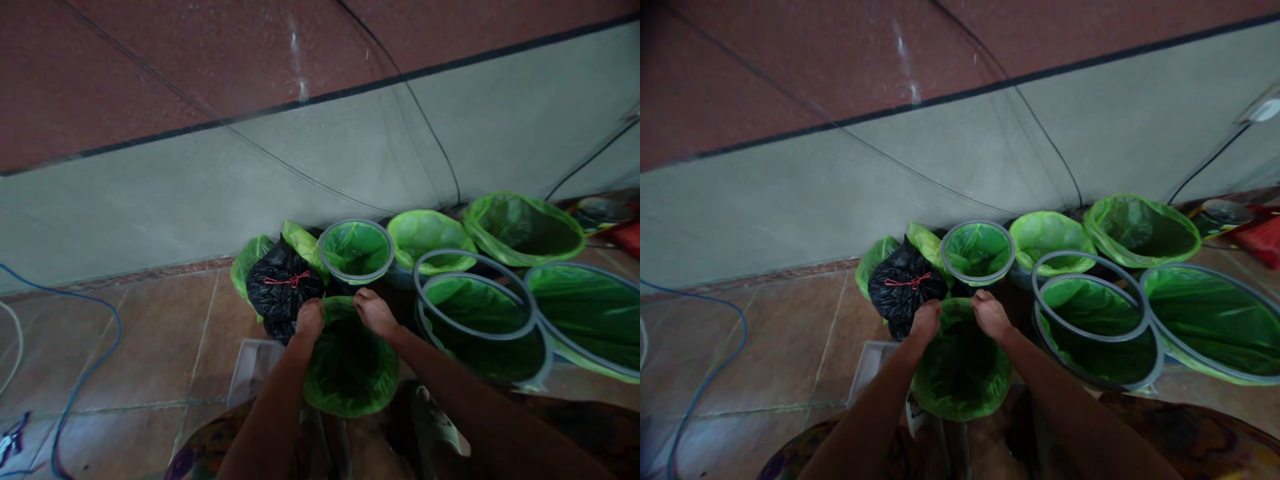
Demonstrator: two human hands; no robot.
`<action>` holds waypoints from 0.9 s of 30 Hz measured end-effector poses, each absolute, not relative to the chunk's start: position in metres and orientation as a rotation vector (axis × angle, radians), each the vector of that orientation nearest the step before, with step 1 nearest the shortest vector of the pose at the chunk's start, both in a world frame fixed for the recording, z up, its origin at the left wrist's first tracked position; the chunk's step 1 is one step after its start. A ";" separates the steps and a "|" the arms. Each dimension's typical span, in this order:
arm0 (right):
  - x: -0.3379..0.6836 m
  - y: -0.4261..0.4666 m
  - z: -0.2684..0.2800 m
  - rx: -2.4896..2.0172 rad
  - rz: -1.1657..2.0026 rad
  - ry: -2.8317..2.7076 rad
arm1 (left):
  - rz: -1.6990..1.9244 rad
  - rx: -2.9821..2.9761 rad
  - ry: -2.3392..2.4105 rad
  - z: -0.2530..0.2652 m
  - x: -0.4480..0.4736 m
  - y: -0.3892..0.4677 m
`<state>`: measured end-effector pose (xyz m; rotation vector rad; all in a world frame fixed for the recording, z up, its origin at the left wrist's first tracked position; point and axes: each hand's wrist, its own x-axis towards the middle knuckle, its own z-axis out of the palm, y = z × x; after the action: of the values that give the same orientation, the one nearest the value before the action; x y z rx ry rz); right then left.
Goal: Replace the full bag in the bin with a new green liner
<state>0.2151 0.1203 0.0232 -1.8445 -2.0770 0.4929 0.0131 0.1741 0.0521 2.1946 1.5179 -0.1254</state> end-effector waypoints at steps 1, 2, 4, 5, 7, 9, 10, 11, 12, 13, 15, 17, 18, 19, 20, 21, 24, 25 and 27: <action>0.215 0.120 0.026 -1.849 0.508 -2.116 | -0.141 2.206 1.508 0.054 0.013 0.173; 0.215 0.120 0.029 -1.845 0.526 -2.143 | -0.158 2.215 1.502 0.057 0.012 0.172; 0.216 0.118 0.035 -1.806 0.553 -2.146 | -0.189 2.208 1.511 0.063 0.010 0.170; 0.217 0.117 0.038 -1.790 0.555 -2.103 | -0.207 2.193 1.523 0.067 0.009 0.171; 0.222 0.117 0.043 -1.787 0.553 -1.926 | -0.195 2.142 1.542 0.076 0.007 0.176; 0.226 0.119 0.047 -1.838 0.548 -1.686 | -0.109 2.096 1.543 0.084 0.010 0.185; 0.228 0.120 0.047 -1.874 0.548 -1.593 | -0.058 2.091 1.548 0.086 0.013 0.190; 0.229 0.122 0.046 -1.910 0.553 -1.538 | -0.003 2.087 1.566 0.087 0.017 0.195; 0.228 0.123 0.045 -1.943 0.563 -1.523 | 0.051 2.087 1.588 0.087 0.022 0.198; 0.227 0.124 0.043 -1.972 0.582 -1.541 | 0.079 2.100 1.599 0.085 0.027 0.201; 0.222 0.124 0.036 -2.009 0.652 -1.639 | 0.067 2.166 1.555 0.077 0.034 0.202; 0.216 0.122 0.030 -2.037 0.748 -1.760 | -0.054 2.263 1.427 0.064 0.037 0.198; 0.214 0.121 0.027 -2.059 0.789 -1.814 | -0.123 2.299 1.371 0.057 0.036 0.196; 0.213 0.120 0.025 -2.083 0.820 -1.860 | -0.184 2.321 1.342 0.051 0.035 0.193; 0.212 0.118 0.023 -2.105 0.840 -1.897 | -0.231 2.334 1.339 0.045 0.033 0.191; 0.212 0.118 0.023 -2.127 0.852 -1.925 | -0.264 2.342 1.355 0.040 0.031 0.189; 0.214 0.117 0.024 -2.199 0.887 -1.973 | -0.339 2.364 1.437 0.032 0.029 0.185; 0.214 0.118 0.025 -2.227 0.901 -1.980 | -0.357 2.364 1.456 0.031 0.029 0.184; 0.213 0.119 0.028 -2.275 0.916 -1.980 | -0.390 2.346 1.485 0.031 0.030 0.183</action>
<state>0.2131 0.1186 0.0276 -2.2748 -1.9804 0.9155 0.0298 0.1831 0.0312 2.3461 1.4850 -0.3897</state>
